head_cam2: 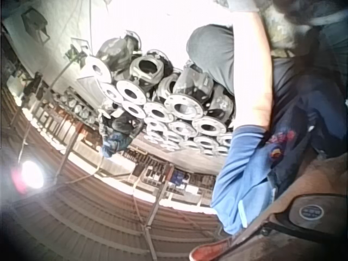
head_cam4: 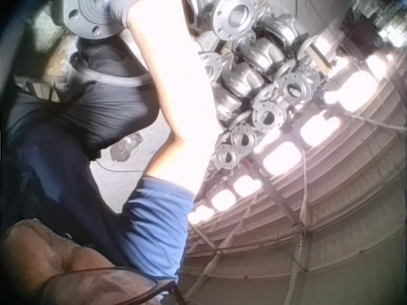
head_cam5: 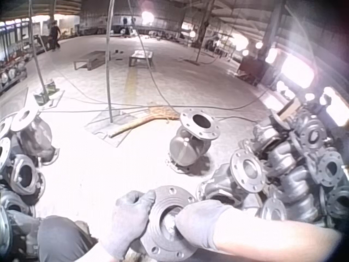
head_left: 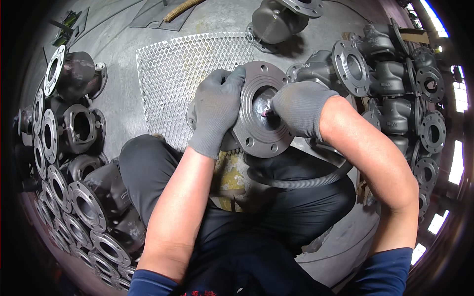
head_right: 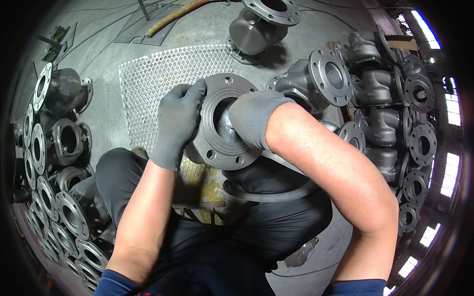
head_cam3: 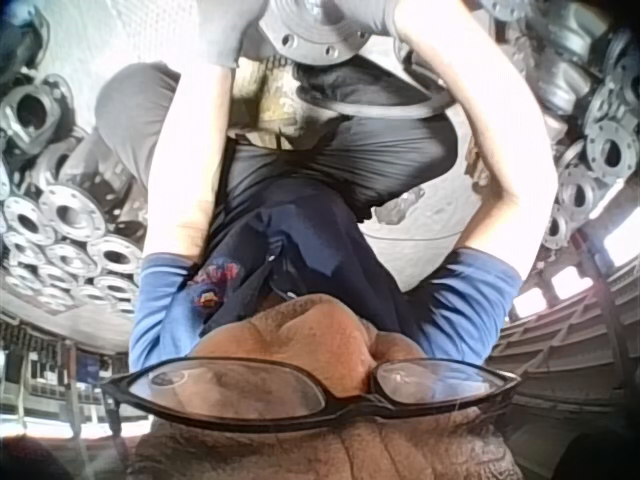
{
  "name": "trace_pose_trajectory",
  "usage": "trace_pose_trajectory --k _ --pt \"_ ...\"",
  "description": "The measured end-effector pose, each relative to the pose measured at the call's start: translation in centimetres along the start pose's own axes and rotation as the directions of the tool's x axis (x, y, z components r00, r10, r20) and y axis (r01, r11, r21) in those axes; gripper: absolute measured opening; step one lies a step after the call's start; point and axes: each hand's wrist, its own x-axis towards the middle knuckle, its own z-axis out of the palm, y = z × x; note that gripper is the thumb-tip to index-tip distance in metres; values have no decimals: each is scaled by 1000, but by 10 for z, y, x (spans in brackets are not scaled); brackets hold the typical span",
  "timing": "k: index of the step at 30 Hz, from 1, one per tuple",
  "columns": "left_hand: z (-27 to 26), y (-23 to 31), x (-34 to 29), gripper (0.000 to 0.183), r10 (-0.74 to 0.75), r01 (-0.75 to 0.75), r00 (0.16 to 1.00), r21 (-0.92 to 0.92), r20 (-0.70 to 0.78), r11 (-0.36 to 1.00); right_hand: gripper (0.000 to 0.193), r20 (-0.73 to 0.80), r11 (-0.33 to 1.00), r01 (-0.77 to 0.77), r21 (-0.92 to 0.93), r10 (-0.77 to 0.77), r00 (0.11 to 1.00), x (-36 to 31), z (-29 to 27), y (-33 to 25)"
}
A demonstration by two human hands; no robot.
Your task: The recorder uses a handheld die grinder to smooth surfaces and deburr edges on cast metal valve components on a factory floor.
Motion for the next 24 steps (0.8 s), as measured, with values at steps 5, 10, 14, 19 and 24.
trace_pose_trajectory --k 5,10,14,19,24 --pt "0 0 -1 51 34 -34 999 35 -15 999 24 -82 999 4 54 1 997 3 6 2" --pt "1 1 -1 49 54 -53 998 19 -43 998 23 -114 993 -26 113 39 993 8 8 3" --pt "1 0 -2 50 59 -57 997 25 -52 998 20 -125 999 2 33 2 992 12 10 5" --pt "-2 5 -1 53 -33 33 999 39 9 999 19 -188 998 11 60 0 982 8 15 9" --pt "2 -1 1 52 16 -14 999 41 -32 999 18 -140 999 9 37 -4 990 8 20 8"
